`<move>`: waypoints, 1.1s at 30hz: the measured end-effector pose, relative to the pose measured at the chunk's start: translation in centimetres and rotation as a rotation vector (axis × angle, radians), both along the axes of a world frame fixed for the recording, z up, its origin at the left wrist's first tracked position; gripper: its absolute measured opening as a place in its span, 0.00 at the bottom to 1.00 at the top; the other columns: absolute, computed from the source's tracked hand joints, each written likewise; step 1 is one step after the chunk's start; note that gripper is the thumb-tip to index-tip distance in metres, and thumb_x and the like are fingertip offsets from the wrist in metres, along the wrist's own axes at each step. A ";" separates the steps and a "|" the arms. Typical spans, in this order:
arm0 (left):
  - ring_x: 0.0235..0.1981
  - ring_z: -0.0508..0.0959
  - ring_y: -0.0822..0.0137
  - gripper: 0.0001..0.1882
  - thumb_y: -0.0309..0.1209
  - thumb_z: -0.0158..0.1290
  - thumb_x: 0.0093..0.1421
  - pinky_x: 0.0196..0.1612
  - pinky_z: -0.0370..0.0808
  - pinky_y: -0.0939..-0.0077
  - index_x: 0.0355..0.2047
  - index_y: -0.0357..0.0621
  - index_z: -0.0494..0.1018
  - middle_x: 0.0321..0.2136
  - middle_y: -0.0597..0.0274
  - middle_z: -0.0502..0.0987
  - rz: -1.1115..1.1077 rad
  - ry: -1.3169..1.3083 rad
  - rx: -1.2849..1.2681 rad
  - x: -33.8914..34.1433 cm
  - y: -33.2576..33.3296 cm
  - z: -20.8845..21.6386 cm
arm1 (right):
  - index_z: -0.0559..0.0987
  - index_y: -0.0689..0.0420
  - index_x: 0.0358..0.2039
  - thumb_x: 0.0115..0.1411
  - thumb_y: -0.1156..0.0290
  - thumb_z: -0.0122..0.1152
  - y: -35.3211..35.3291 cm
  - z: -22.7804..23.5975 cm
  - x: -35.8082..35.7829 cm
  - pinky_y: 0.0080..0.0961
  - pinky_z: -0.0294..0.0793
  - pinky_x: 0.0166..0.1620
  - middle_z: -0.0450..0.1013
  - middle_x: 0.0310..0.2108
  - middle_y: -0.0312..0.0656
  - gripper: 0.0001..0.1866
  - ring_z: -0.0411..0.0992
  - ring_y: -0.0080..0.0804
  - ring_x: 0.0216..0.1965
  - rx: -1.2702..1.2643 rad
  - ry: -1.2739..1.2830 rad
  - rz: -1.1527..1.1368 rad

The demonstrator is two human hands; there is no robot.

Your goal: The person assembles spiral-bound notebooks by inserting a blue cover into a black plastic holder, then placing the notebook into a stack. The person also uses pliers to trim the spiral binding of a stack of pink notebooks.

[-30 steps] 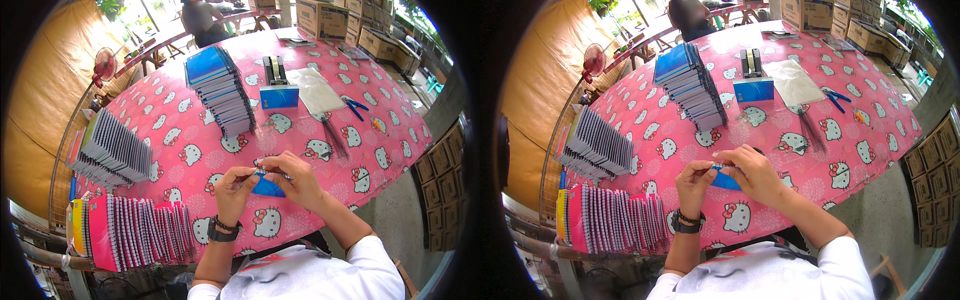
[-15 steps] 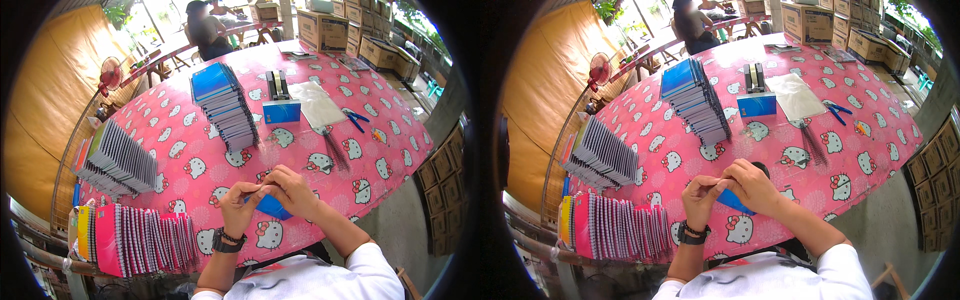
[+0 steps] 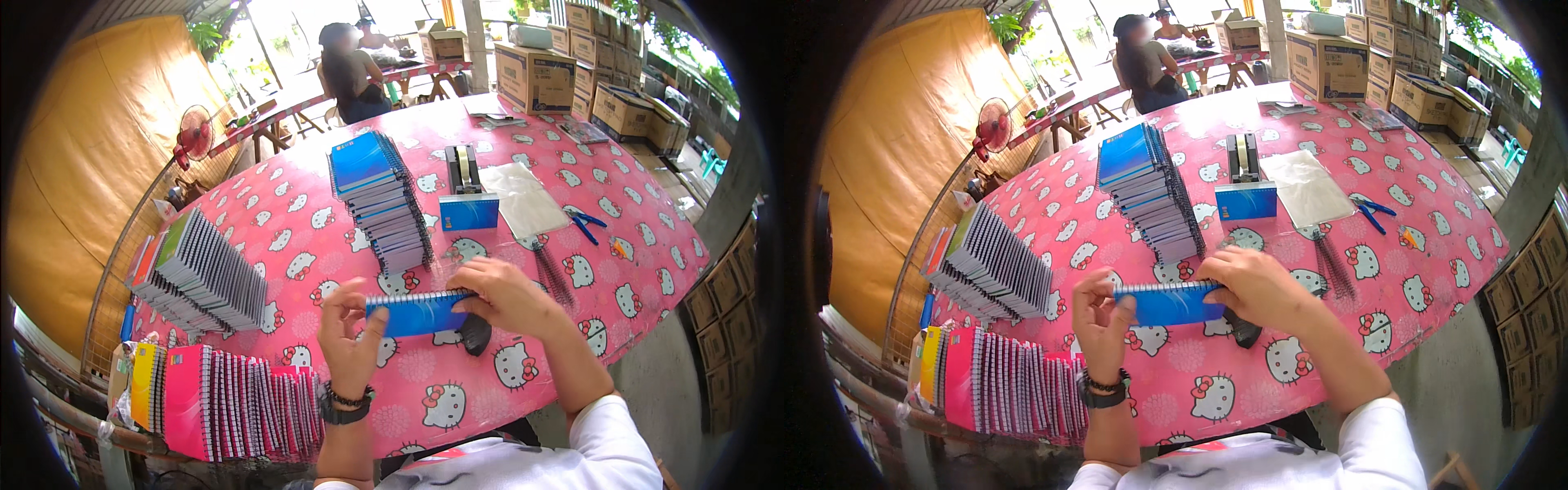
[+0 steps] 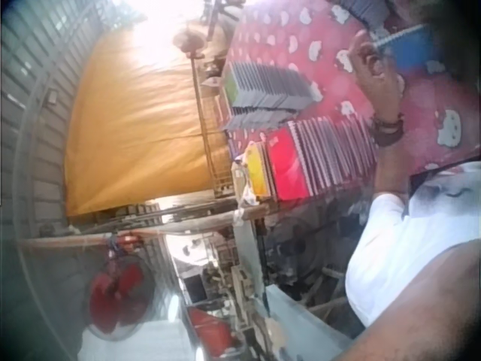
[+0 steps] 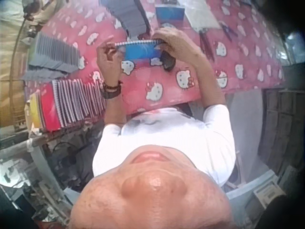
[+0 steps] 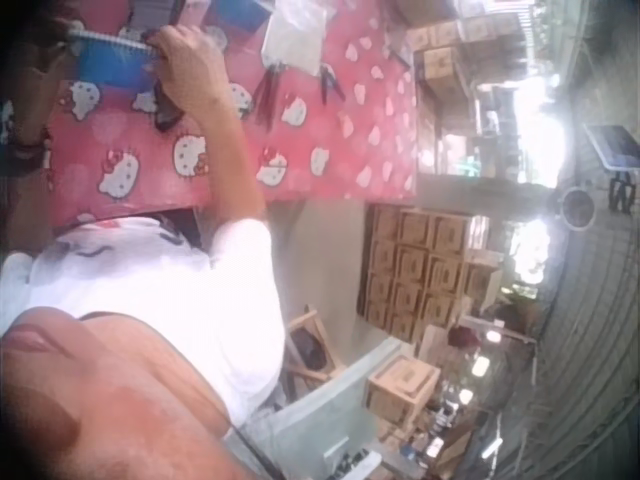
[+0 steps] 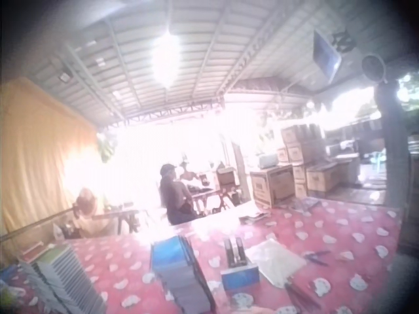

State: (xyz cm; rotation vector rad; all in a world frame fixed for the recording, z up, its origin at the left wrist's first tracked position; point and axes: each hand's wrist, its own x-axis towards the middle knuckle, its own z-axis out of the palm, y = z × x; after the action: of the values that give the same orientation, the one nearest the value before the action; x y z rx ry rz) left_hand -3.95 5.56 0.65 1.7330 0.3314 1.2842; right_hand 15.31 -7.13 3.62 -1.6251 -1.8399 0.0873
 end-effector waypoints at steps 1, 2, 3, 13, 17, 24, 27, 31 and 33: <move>0.33 0.74 0.70 0.19 0.24 0.59 0.54 0.34 0.73 0.74 0.46 0.43 0.71 0.30 0.61 0.74 0.043 0.210 0.238 -0.6 0.1 1.4 | 0.74 0.57 0.37 0.49 0.72 0.66 0.1 1.3 0.0 0.37 0.67 0.46 0.73 0.34 0.40 0.14 0.71 0.40 0.42 -0.019 -0.101 0.006; 0.32 0.75 0.69 0.18 0.24 0.59 0.53 0.34 0.73 0.73 0.45 0.43 0.72 0.30 0.61 0.74 0.095 0.423 0.473 -1.1 -0.1 2.7 | 0.74 0.57 0.39 0.50 0.72 0.65 0.7 2.0 -0.1 0.37 0.67 0.47 0.73 0.34 0.40 0.15 0.71 0.40 0.42 -0.018 -0.165 0.038; 0.32 0.77 0.64 0.16 0.25 0.61 0.49 0.34 0.73 0.68 0.40 0.43 0.75 0.29 0.58 0.75 0.126 0.527 0.568 -0.6 -0.6 4.1 | 0.74 0.56 0.40 0.50 0.72 0.65 1.1 2.6 -0.3 0.37 0.66 0.48 0.73 0.35 0.40 0.16 0.71 0.40 0.43 -0.025 -0.233 0.060; 0.36 0.75 0.67 0.22 0.36 0.54 0.62 0.40 0.72 0.76 0.51 0.35 0.66 0.35 0.57 0.75 0.094 -0.287 -0.156 7.3 12.5 8.2 | 0.76 0.56 0.51 0.53 0.65 0.66 2.6 1.7 4.4 0.31 0.66 0.48 0.74 0.45 0.43 0.24 0.68 0.34 0.44 0.606 0.329 -0.355; 0.43 0.73 0.55 0.28 0.43 0.57 0.58 0.46 0.70 0.61 0.52 0.36 0.65 0.41 0.52 0.73 0.647 0.434 0.242 11.9 14.9 5.6 | 0.79 0.58 0.45 0.53 0.69 0.65 3.8 -3.8 8.6 0.29 0.68 0.46 0.75 0.41 0.44 0.18 0.68 0.35 0.42 0.420 0.341 -0.481; 0.54 0.64 0.51 0.25 0.49 0.58 0.55 0.53 0.62 0.48 0.46 0.45 0.71 0.49 0.53 0.69 0.658 0.187 0.539 10.6 12.0 5.5 | 0.80 0.55 0.39 0.47 0.72 0.67 8.4 -12.3 17.7 0.36 0.68 0.49 0.76 0.39 0.45 0.16 0.70 0.42 0.45 0.349 -0.012 -0.795; 0.57 0.63 0.54 0.18 0.45 0.58 0.56 0.58 0.56 0.54 0.38 0.45 0.74 0.50 0.55 0.69 0.614 0.144 0.650 8.6 9.6 5.3 | 0.81 0.53 0.36 0.45 0.71 0.69 10.2 -13.8 18.3 0.40 0.66 0.49 0.75 0.37 0.41 0.15 0.70 0.39 0.46 0.220 -0.165 -0.829; 0.53 0.66 0.57 0.11 0.30 0.59 0.53 0.57 0.61 0.59 0.38 0.46 0.75 0.49 0.58 0.70 0.592 0.041 0.546 6.1 4.8 4.9 | 0.80 0.54 0.34 0.45 0.73 0.68 10.1 -13.5 20.0 0.38 0.67 0.47 0.76 0.33 0.39 0.12 0.71 0.38 0.44 0.227 -0.213 -0.817; 0.52 0.67 0.58 0.11 0.29 0.59 0.53 0.56 0.62 0.60 0.38 0.45 0.74 0.49 0.57 0.70 0.545 0.039 0.482 4.7 2.6 3.7 | 0.80 0.55 0.32 0.45 0.74 0.68 9.1 -12.8 19.7 0.37 0.69 0.45 0.76 0.30 0.40 0.11 0.72 0.39 0.42 0.279 -0.208 -0.820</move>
State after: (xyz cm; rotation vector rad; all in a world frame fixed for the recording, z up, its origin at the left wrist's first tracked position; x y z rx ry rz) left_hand 0.74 8.14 4.33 2.1611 0.5819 1.8347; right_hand 34.96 2.00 -9.22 -2.0929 -1.1198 -0.6823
